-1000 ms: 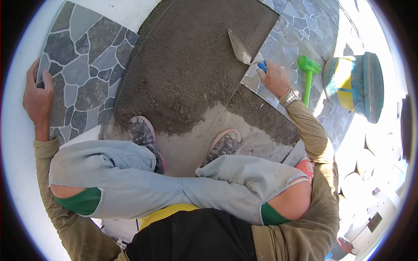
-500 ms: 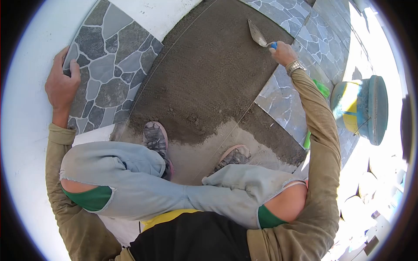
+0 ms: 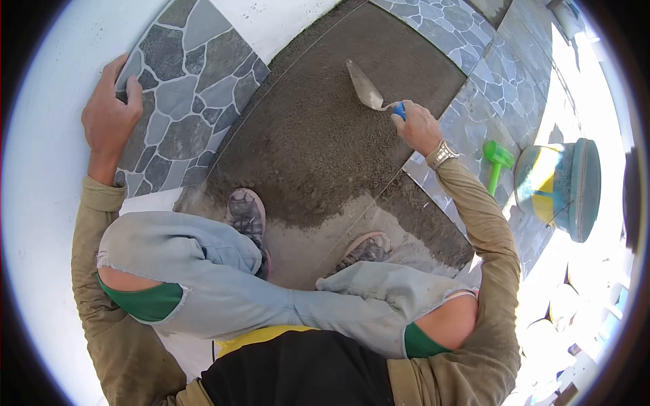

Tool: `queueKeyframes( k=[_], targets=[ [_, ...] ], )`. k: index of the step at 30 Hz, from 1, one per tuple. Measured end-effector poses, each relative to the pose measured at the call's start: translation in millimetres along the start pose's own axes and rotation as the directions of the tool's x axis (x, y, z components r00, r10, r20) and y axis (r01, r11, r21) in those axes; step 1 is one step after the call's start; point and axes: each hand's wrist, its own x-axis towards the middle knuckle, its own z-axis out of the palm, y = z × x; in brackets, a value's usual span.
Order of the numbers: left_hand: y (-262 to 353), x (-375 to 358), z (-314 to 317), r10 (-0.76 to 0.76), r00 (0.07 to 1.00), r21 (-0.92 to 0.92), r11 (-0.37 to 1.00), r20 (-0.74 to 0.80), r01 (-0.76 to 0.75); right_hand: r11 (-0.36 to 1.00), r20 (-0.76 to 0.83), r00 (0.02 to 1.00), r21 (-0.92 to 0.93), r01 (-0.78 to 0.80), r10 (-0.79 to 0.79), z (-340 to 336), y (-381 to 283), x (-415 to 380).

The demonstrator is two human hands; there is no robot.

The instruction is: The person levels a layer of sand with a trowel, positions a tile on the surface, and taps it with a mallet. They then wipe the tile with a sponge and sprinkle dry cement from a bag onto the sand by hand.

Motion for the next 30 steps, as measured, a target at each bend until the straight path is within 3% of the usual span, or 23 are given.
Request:
queueKeyframes(
  k=[2,3,7,8,10,14,16,18,21,23,27,29,30],
  targets=[
    [-1.4,2.2,-0.3,0.021,1.000,0.001,1.000,-0.013,-0.021,0.979,-0.039,0.990,-0.150,-0.137,0.132,0.1,28.5,11.3],
    [-1.5,2.4,0.8,0.045,0.998,-0.005,0.999,-0.051,-0.045,0.980,-0.038,0.992,-0.151,-0.127,0.122,4.5,22.4,7.2],
    [-4.4,1.6,2.8,0.082,0.993,0.010,0.997,-0.080,-0.081,0.997,0.221,0.975,0.077,-0.027,0.010,21.2,-54.1,-65.2],
    [-3.0,1.0,2.3,0.083,0.994,0.006,0.997,-0.071,-0.083,0.996,0.228,0.974,0.079,-0.035,0.016,21.7,-70.5,-76.0],
    [1.2,1.6,2.8,0.092,0.990,-0.014,0.995,-0.105,-0.094,0.978,0.274,0.953,0.193,0.077,-0.129,16.2,-90.6,-89.6],
    [-7.3,-0.6,3.3,0.017,1.000,-0.013,1.000,-0.024,-0.017,0.983,0.123,0.989,0.170,0.066,-0.087,0.4,-90.5,-67.3],
    [-7.5,0.7,2.8,0.024,1.000,-0.024,0.999,-0.014,-0.024,0.976,0.445,0.891,0.217,-0.017,-0.083,-1.0,-81.0,-38.6],
    [-8.7,1.2,4.7,0.035,0.999,-0.018,0.999,-0.036,-0.036,0.965,0.450,0.882,0.260,0.019,-0.138,0.0,-82.2,-13.2],
    [-9.0,-0.1,4.2,0.044,0.998,-0.017,0.999,-0.045,-0.045,0.970,0.404,0.914,0.238,-0.055,-0.047,29.0,-76.9,15.3],
    [-9.0,-0.6,4.6,0.040,0.998,-0.021,0.999,-0.039,-0.041,0.996,0.285,0.958,0.088,0.009,-0.033,44.9,-85.1,32.0],
    [-7.5,-1.0,4.0,0.032,0.999,-0.024,0.999,-0.039,-0.033,0.998,0.306,0.950,-0.001,0.065,-0.062,69.7,-110.3,39.1],
    [-7.5,1.1,3.3,0.036,0.998,-0.031,0.999,-0.046,-0.037,0.997,0.412,0.908,0.038,0.064,-0.074,72.9,-132.6,11.5],
    [-8.3,1.2,3.3,0.029,0.999,-0.022,0.999,-0.040,-0.030,0.987,0.389,0.908,0.096,0.128,-0.156,72.5,-138.5,-7.4]
  ],
)
